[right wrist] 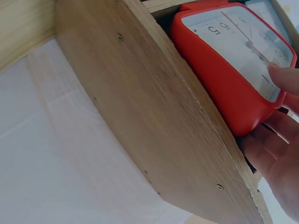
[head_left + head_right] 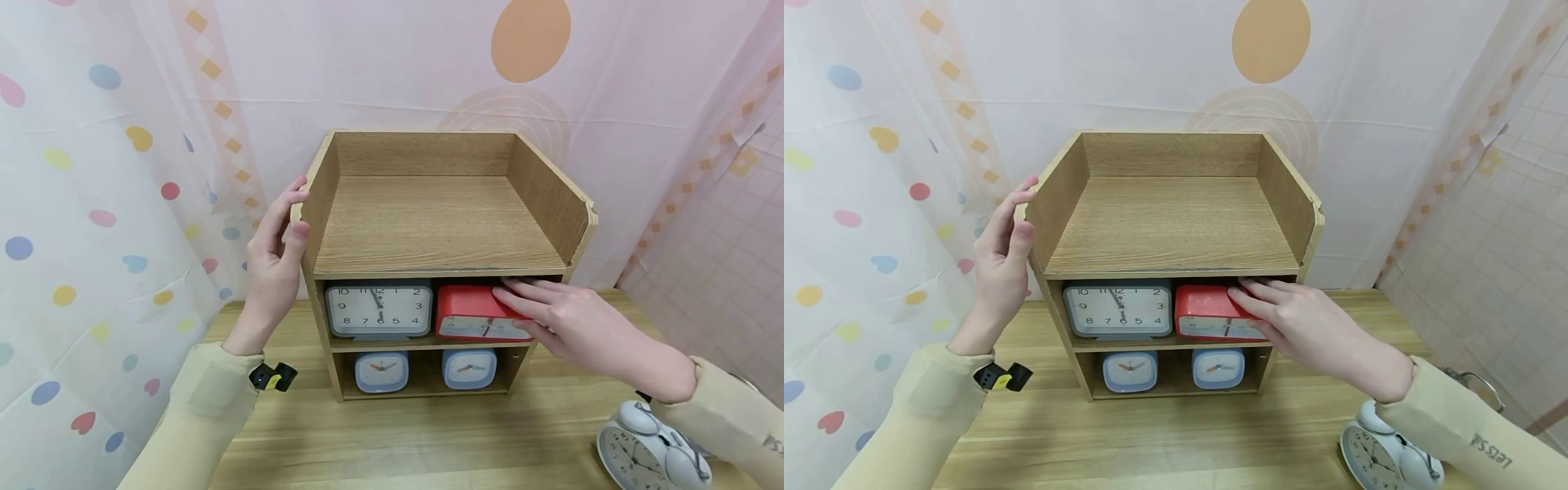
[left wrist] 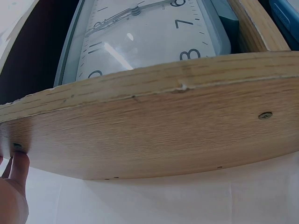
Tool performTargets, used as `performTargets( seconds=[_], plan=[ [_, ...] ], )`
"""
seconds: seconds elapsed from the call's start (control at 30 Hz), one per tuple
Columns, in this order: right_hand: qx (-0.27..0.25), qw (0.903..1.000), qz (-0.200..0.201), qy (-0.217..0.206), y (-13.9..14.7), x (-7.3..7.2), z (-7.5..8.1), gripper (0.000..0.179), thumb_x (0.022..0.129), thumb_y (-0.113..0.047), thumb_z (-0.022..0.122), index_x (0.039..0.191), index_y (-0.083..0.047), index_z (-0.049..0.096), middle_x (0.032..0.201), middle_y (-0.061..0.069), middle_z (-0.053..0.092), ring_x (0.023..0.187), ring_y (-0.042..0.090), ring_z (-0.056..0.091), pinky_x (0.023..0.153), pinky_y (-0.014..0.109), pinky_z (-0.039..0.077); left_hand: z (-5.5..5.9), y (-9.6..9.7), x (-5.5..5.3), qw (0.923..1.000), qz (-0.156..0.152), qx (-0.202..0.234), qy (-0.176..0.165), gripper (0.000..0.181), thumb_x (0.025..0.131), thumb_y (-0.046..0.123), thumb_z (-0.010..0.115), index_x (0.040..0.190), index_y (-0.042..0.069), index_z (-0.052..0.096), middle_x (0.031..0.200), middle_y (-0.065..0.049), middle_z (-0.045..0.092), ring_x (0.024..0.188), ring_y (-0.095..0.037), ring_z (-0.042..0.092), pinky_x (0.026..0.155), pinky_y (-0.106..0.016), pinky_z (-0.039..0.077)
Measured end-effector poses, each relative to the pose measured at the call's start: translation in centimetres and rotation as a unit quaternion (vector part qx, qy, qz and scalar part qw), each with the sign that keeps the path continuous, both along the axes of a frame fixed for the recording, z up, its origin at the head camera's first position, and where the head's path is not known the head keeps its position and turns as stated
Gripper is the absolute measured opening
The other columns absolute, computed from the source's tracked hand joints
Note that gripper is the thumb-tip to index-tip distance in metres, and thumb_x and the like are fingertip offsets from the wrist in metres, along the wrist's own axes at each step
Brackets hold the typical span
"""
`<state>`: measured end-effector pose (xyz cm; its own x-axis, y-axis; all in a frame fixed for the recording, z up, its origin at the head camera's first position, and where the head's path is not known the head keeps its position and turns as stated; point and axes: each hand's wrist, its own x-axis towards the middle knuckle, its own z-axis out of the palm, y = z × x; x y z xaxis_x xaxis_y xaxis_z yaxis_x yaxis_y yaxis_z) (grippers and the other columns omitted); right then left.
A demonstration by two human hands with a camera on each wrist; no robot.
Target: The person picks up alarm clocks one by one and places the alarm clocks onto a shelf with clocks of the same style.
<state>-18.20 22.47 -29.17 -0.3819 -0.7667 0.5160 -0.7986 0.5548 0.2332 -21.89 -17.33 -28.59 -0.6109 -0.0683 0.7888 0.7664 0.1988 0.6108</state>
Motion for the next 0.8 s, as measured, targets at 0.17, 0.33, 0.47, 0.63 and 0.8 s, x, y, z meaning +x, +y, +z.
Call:
performTargets(
  seconds=[0.17, 0.33, 0.47, 0.63, 0.8],
  plan=[
    [-0.017, 0.9991, 0.019, 0.032, 0.1, -0.3, -0.5, 0.044, 0.087, -0.007, 0.081, 0.130, -0.006, 0.074, 0.126, 0.016, 0.078, 0.106, 0.032, 0.079, 0.081, 0.046, 0.064, 0.0, 0.0, -0.1, 1.0000, 0.001, 0.000, 0.001, 0.067, 0.104, 0.052, 0.060, 0.141, -0.004, 0.056, 0.161, -0.012, 0.053, 0.155, -0.019, 0.046, 0.112, -0.019, 0.039],
    [-0.038, 0.9971, 0.029, 0.060, 0.0, -0.3, -0.9, 0.048, 0.116, -0.032, 0.038, 0.126, -0.006, 0.076, 0.123, 0.017, 0.079, 0.105, 0.032, 0.079, 0.080, 0.046, 0.063, 0.0, 0.0, -0.1, 1.0000, 0.000, 0.003, 0.001, 0.068, 0.103, 0.053, 0.060, 0.140, -0.004, 0.056, 0.161, -0.010, 0.054, 0.154, -0.019, 0.047, 0.115, -0.019, 0.039],
    [-0.049, 0.9954, 0.030, 0.076, -0.1, -0.2, -1.2, 0.054, 0.116, -0.034, 0.033, 0.122, -0.005, 0.078, 0.119, 0.016, 0.080, 0.102, 0.032, 0.080, 0.079, 0.045, 0.063, 0.0, 0.0, -0.1, 1.0000, 0.000, 0.003, 0.003, 0.069, 0.103, 0.053, 0.060, 0.140, -0.005, 0.056, 0.161, -0.010, 0.054, 0.155, -0.020, 0.046, 0.119, -0.020, 0.038],
    [-0.059, 0.9936, 0.029, 0.092, -0.2, -0.1, -1.5, 0.054, 0.116, -0.033, 0.034, 0.118, -0.004, 0.079, 0.116, 0.016, 0.081, 0.100, 0.032, 0.080, 0.078, 0.045, 0.063, 0.0, 0.0, -0.1, 1.0000, 0.000, 0.001, 0.003, 0.067, 0.104, 0.051, 0.059, 0.141, -0.005, 0.056, 0.161, -0.011, 0.053, 0.155, -0.019, 0.046, 0.115, -0.019, 0.039],
    [-0.063, 0.9922, 0.025, 0.105, -0.3, -0.1, -1.7, 0.055, 0.117, -0.032, 0.033, 0.114, -0.003, 0.080, 0.113, 0.015, 0.081, 0.099, 0.032, 0.080, 0.077, 0.044, 0.063, -0.1, 0.0, -0.1, 1.0000, 0.002, 0.000, 0.002, 0.067, 0.104, 0.051, 0.059, 0.141, -0.004, 0.056, 0.161, -0.011, 0.053, 0.155, -0.019, 0.047, 0.113, -0.019, 0.040]
  ],
)
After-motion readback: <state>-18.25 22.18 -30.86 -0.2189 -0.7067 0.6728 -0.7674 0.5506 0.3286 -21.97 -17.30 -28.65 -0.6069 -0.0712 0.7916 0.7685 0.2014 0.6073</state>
